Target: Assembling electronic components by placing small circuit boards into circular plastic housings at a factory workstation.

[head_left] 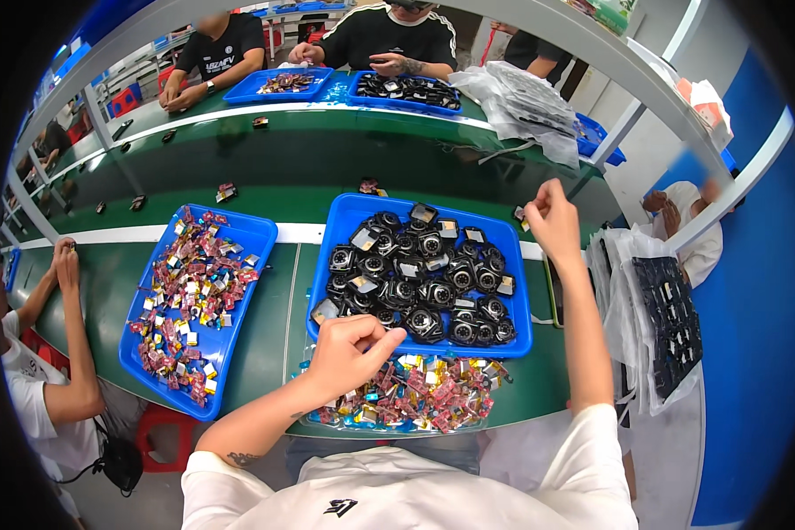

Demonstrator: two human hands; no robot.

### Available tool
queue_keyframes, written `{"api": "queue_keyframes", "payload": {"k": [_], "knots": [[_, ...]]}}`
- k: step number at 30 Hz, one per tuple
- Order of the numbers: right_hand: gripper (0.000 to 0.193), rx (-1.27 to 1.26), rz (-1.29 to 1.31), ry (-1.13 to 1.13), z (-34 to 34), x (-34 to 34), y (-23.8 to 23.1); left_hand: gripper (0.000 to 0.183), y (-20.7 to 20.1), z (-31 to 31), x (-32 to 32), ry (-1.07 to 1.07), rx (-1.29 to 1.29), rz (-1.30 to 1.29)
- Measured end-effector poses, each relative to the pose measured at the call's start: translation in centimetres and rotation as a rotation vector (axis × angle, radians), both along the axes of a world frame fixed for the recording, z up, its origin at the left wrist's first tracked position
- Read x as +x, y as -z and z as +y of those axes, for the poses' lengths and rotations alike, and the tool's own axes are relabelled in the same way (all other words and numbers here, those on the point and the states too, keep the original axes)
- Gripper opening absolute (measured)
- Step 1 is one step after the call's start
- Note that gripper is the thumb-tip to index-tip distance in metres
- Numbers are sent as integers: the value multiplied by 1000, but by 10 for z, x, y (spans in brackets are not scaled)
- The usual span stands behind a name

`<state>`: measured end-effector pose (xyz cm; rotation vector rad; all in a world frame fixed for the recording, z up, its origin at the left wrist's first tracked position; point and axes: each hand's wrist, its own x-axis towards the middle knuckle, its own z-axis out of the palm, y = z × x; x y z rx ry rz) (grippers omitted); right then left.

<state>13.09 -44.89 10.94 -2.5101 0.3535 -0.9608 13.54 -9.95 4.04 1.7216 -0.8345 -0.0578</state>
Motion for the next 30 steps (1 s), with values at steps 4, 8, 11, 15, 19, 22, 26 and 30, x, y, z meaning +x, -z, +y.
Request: {"api": "queue_keyframes", "payload": {"k": [4, 8, 11, 15, 19, 22, 26, 30], "knots": [[25, -288, -180, -564, 113, -61, -70, 36, 6, 6, 1, -17, 46, 34], [24, -826, -235, -658, 181, -124, -124, 37, 0, -2, 1, 29, 55, -5], [24, -958, -210, -725, 194, -130, -130, 38, 6, 1, 1, -16, 89, -6], [23, -981, -207, -759, 191, -131, -134, 39, 4, -2, 5, 6, 80, -37], [22, -978, -188, -768, 190, -136, -135, 39, 3, -2, 4, 44, 81, -61], [22, -984, -181, -779, 191, -137, -138, 40, 4, -2, 4, 40, 89, -71], [22, -981, -194, -808, 191, -136, -142, 40, 4, -1, 3, 32, 96, -77], [22, -958, -211, -834, 187, -138, -145, 39, 5, -1, 3, 26, 91, -48]]}}
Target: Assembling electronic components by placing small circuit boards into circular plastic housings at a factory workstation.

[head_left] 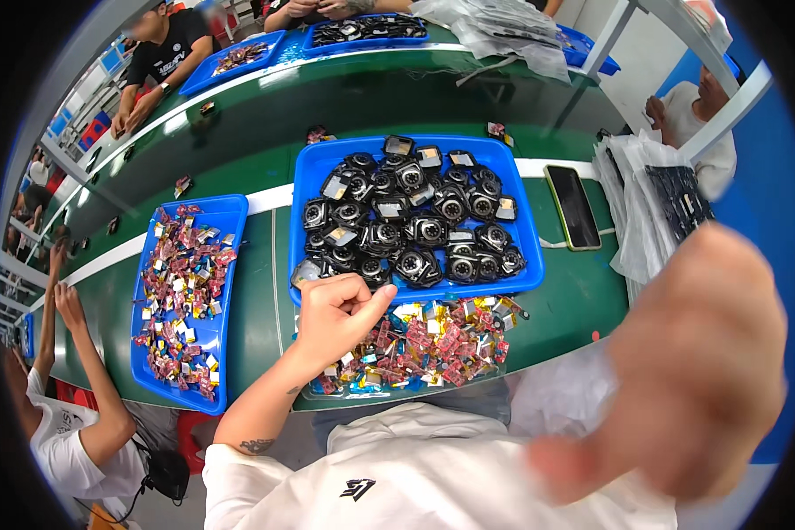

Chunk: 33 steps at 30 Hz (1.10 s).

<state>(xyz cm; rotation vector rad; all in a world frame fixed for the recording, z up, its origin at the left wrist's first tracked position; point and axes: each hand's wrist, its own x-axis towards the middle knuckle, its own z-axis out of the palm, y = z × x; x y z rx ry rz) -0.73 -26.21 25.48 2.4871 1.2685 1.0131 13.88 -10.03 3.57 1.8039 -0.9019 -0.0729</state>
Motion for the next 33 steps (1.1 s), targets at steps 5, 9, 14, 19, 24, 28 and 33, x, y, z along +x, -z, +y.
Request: {"api": "queue_keyframes", "payload": {"k": [5, 9, 14, 19, 24, 28, 33], "knots": [[22, 38, -16, -20, -5, -8, -9, 38, -2, -1, -2, 22, 5, 9], [23, 51, -31, -71, -14, -5, -15, 38, 1, 0, -1, -7, 24, 28], [24, 78, -58, -94, -27, -11, -20, 35, -2, 1, -2, -20, 23, 58], [25, 102, -94, -114, -40, -15, -29, 30, -8, 2, -2, 24, -1, 5], [26, 121, -116, -111, -44, -17, -32, 16, -5, 1, 2, 37, 26, 120], [27, 145, -128, -112, -45, -29, -37, 12, 7, 2, 2, 63, -57, 174], [29, 279, -175, -132, -69, -44, -38, 18, -21, -7, -7, 193, 87, -52]]}}
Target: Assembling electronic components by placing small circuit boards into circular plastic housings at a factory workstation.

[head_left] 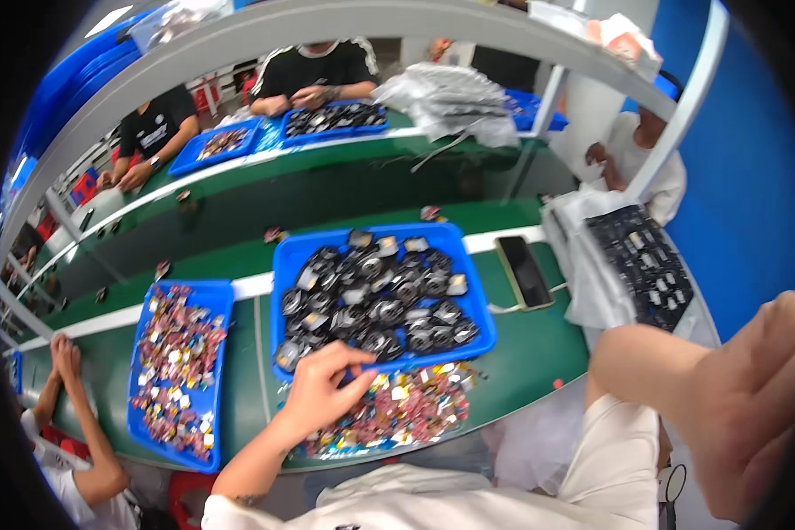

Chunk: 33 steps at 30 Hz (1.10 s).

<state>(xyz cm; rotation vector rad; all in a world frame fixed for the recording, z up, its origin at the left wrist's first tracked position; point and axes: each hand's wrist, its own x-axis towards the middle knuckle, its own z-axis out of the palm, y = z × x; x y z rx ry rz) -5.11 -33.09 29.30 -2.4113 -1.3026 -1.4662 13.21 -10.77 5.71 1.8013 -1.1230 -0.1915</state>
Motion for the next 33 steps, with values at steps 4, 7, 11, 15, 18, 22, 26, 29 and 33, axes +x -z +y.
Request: {"api": "queue_keyframes", "payload": {"k": [4, 7, 11, 15, 18, 22, 26, 29, 33], "knots": [[30, 241, 62, -114, -16, -17, 22, 23, -14, -20, -14, 113, 63, -264], [31, 497, 474, -53, -4, 2, 73, 18, -15, -34, -18, 98, 132, -449], [24, 545, 810, 348, -11, 27, 174, 12, -8, -48, -12, 159, 136, -527], [25, 550, 881, 362, -10, 36, 213, 7, -27, -50, -8, 204, 96, -517], [23, 566, 995, 254, -8, 54, 215, 10, -44, -45, -2, 203, 67, -511], [19, 702, 1130, 192, 2, 72, 196, 9, -57, -41, 5, 179, 25, -352], [17, 760, 1140, 147, 4, 82, 186, 11, -71, -39, 11, 156, -25, -247], [16, 848, 1147, 133, 10, 95, 175, 23, -73, -34, 14, 39, -131, -122], [13, 1221, 1209, -148, 16, 109, 166, 25, -81, -24, 16, 50, -122, 1]]}}
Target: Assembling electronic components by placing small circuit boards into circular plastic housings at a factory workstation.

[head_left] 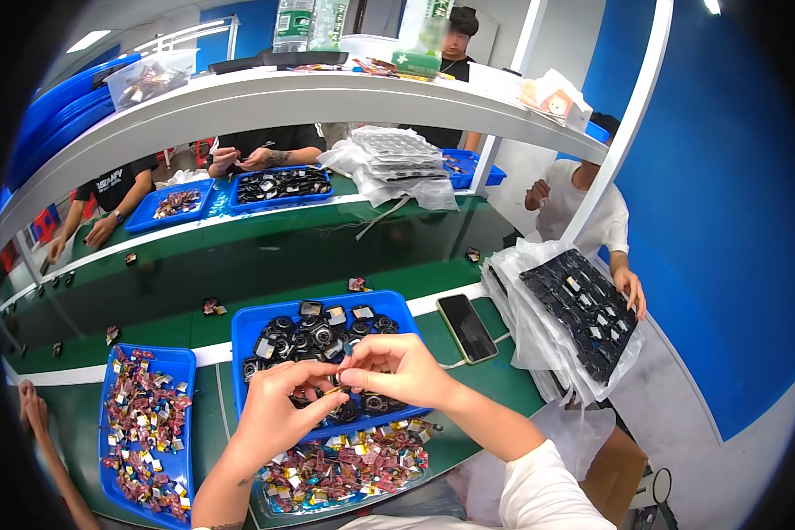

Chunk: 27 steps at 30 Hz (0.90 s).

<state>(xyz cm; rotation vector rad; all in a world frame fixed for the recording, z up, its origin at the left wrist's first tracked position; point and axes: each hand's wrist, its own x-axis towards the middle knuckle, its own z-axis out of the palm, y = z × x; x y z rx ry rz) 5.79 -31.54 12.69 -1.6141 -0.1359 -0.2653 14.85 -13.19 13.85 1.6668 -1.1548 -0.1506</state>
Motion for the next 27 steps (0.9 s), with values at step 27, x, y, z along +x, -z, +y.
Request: {"api": "queue_keyframes", "payload": {"k": [27], "knots": [[37, -1250, 251, 1200, -126, -71, 114, 7, -20, 16, -1, -74, -76, -155]]}}
